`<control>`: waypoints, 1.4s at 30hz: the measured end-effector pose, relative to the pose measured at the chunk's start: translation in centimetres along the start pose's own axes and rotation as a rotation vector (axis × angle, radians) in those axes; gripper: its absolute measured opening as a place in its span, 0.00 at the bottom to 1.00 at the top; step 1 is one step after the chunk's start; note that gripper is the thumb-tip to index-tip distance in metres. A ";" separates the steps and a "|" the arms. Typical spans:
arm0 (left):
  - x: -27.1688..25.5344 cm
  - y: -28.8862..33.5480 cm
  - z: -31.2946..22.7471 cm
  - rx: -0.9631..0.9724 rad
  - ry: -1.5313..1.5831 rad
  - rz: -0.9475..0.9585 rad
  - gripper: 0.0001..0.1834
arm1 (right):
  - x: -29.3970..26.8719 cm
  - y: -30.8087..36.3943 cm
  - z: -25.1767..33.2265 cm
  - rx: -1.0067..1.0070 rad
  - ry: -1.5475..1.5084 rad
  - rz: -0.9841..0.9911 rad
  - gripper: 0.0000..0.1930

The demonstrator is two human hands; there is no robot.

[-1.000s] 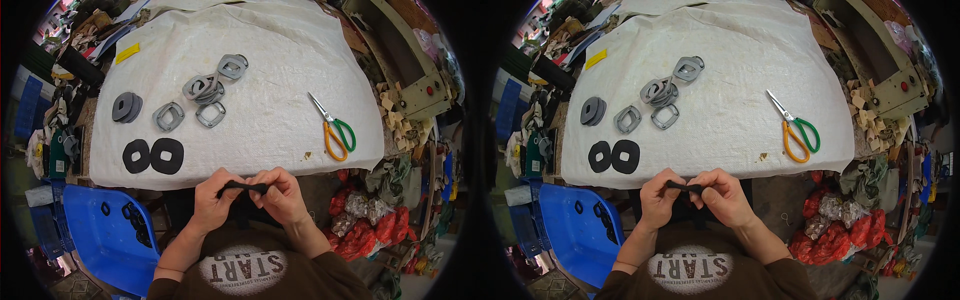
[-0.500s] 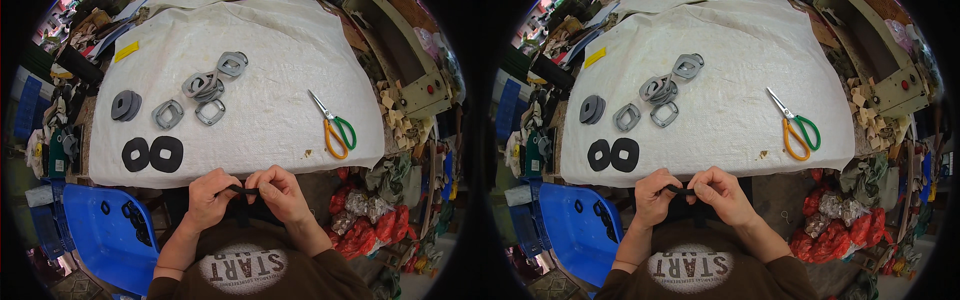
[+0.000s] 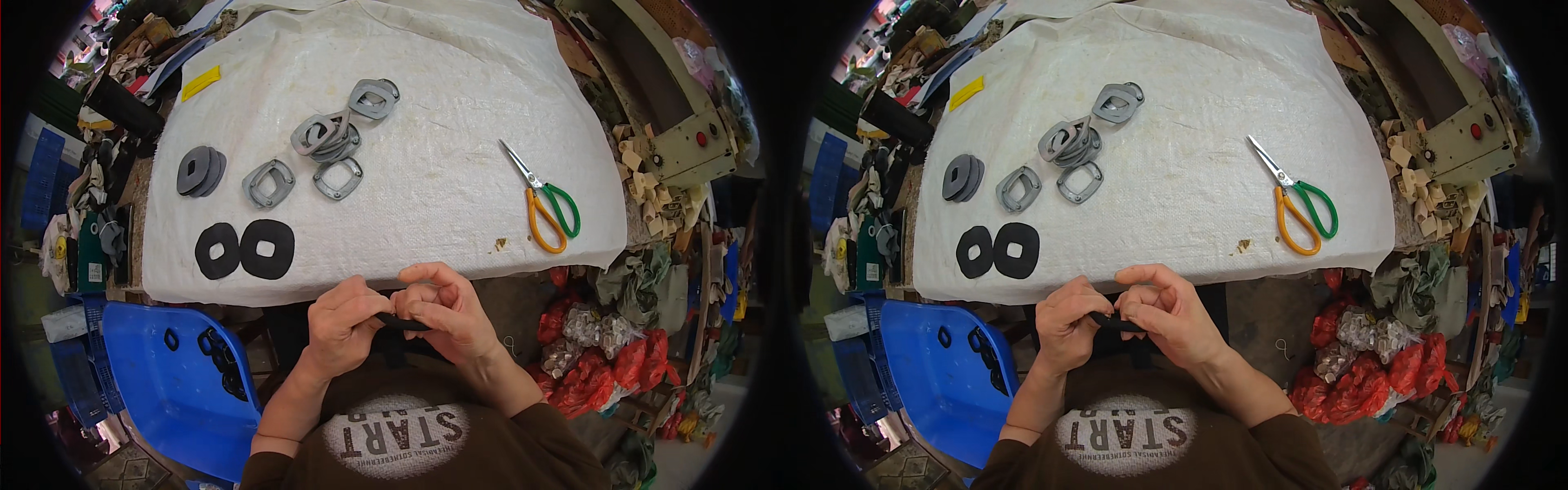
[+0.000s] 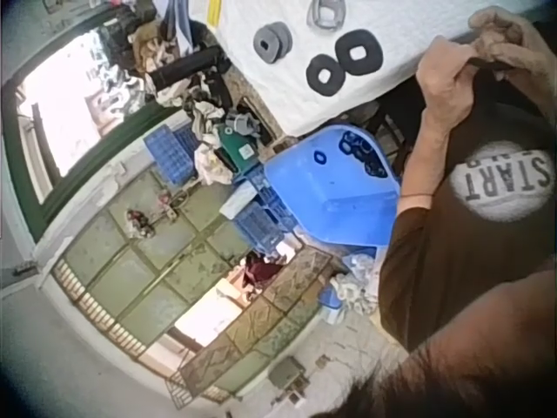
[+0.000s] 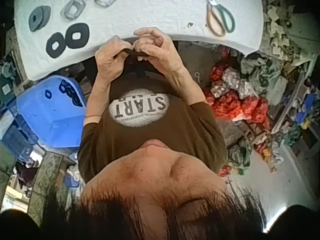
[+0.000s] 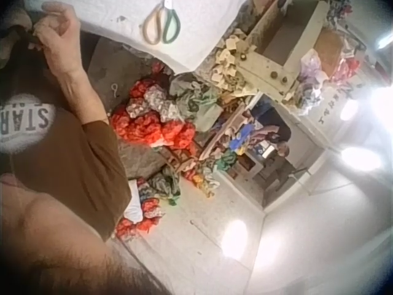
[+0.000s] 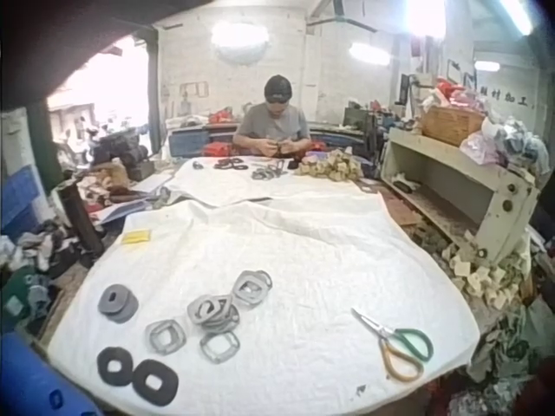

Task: Manually assembling and preparing small components, likely for a shoe, using scissors and adhesive parts.

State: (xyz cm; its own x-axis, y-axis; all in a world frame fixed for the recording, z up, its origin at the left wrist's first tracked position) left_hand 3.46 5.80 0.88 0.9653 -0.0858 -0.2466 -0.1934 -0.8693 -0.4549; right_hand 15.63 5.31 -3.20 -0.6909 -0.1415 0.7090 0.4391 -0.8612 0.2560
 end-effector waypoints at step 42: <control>1.9 0.8 1.1 -0.362 0.179 -0.094 0.10 | -0.5 0.7 0.8 -0.586 0.233 -0.163 0.13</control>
State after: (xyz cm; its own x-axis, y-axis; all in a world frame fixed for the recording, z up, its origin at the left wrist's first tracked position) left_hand 4.98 5.45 -0.88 0.9973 -0.0536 -0.0507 -0.0598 -0.9898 -0.1297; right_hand 16.75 5.18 -2.89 -0.8577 -0.0323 0.5132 -0.0222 -0.9948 -0.0996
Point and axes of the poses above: each hand's wrist, its own y-axis away from the middle knuckle, its own x-axis out of the palm, z = x × y, the point moved 7 cm from there along -y, towards the middle knuckle
